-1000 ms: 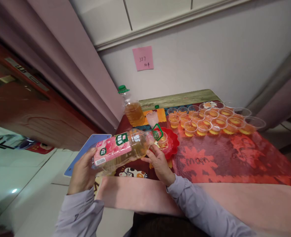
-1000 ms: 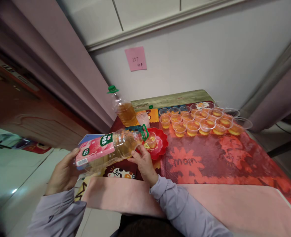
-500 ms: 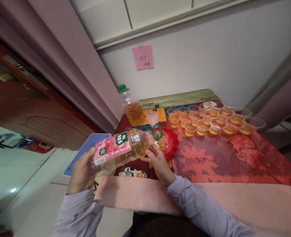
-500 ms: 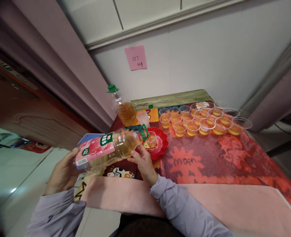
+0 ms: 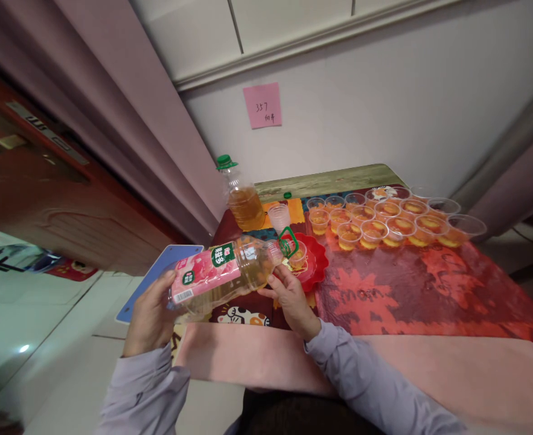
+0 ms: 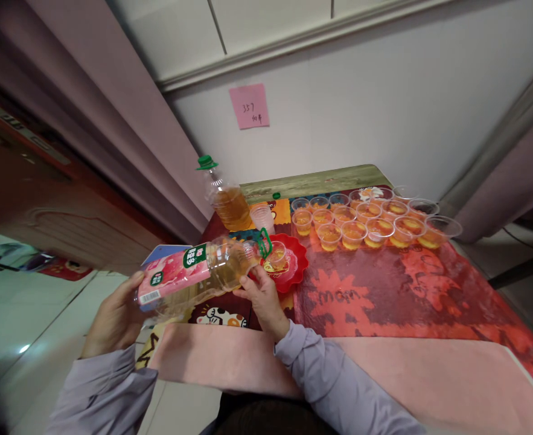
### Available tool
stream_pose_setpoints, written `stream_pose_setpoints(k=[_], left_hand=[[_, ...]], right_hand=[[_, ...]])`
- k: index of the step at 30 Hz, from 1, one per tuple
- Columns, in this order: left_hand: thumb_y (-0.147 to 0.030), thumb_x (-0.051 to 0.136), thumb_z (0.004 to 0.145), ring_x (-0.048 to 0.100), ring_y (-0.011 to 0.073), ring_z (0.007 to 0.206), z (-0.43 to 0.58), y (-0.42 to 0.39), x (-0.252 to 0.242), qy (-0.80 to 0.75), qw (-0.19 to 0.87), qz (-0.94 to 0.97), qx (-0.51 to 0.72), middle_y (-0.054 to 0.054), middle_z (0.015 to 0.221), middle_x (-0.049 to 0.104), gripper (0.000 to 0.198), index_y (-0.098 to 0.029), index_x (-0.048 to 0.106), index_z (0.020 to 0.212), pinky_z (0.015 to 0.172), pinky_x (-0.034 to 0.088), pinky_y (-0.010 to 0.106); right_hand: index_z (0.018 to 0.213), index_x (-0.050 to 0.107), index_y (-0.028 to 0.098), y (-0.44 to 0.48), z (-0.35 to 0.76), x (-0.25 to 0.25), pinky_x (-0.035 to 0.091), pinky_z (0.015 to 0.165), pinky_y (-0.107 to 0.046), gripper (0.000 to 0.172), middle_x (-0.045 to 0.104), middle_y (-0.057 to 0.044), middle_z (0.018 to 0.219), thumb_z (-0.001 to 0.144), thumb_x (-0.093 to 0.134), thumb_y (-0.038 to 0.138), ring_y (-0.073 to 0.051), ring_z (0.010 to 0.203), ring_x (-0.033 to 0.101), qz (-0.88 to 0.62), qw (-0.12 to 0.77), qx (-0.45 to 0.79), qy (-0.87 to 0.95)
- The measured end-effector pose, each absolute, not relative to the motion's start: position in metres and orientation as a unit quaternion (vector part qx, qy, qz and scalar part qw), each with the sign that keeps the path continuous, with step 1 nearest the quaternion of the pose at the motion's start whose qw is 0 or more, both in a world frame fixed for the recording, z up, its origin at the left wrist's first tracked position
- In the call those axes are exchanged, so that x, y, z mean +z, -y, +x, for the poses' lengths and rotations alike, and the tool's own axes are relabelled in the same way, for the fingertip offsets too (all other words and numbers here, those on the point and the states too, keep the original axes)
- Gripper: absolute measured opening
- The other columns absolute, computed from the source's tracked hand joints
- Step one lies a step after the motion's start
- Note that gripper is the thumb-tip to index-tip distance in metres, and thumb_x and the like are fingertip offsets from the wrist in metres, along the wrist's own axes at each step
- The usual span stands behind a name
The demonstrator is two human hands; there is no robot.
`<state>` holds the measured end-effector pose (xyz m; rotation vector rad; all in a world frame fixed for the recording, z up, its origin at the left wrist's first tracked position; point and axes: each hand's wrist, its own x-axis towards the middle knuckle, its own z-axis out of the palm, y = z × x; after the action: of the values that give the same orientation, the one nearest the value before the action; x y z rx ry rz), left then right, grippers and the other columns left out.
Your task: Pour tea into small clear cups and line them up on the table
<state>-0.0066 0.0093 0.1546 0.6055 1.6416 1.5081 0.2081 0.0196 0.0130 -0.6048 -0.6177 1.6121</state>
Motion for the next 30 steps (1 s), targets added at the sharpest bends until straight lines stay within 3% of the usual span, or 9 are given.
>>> stream_pose_setpoints(k=[19,30], left_hand=[[-0.035,0.098,0.049,0.068,0.0196,0.059,-0.0085,-0.0095,0.153,-0.648,0.405,0.236,0.601,0.001,0.076,0.078,0.048,-0.016,0.077,0.088,0.047,0.053,0.027],[-0.042,0.101,0.038,0.065,0.0158,0.057,-0.0128,-0.0122,0.1485,-0.651,0.399,0.233,0.602,-0.001,0.078,0.078,0.064,-0.016,0.077,0.09,0.049,0.054,0.026]], right_hand=[[0.131,0.073,0.028,-0.0201,0.207,0.0098,0.069,0.083,-0.032,0.054,0.071,-0.005,0.139,0.084,0.087,0.05,-0.024,0.12,0.07,-0.26,0.609,0.702,0.263],[0.132,0.072,0.028,-0.0208,0.2072,0.0092,0.069,0.082,-0.031,0.057,0.071,-0.005,0.137,0.082,0.088,0.051,-0.024,0.119,0.071,-0.259,0.609,0.703,0.259]])
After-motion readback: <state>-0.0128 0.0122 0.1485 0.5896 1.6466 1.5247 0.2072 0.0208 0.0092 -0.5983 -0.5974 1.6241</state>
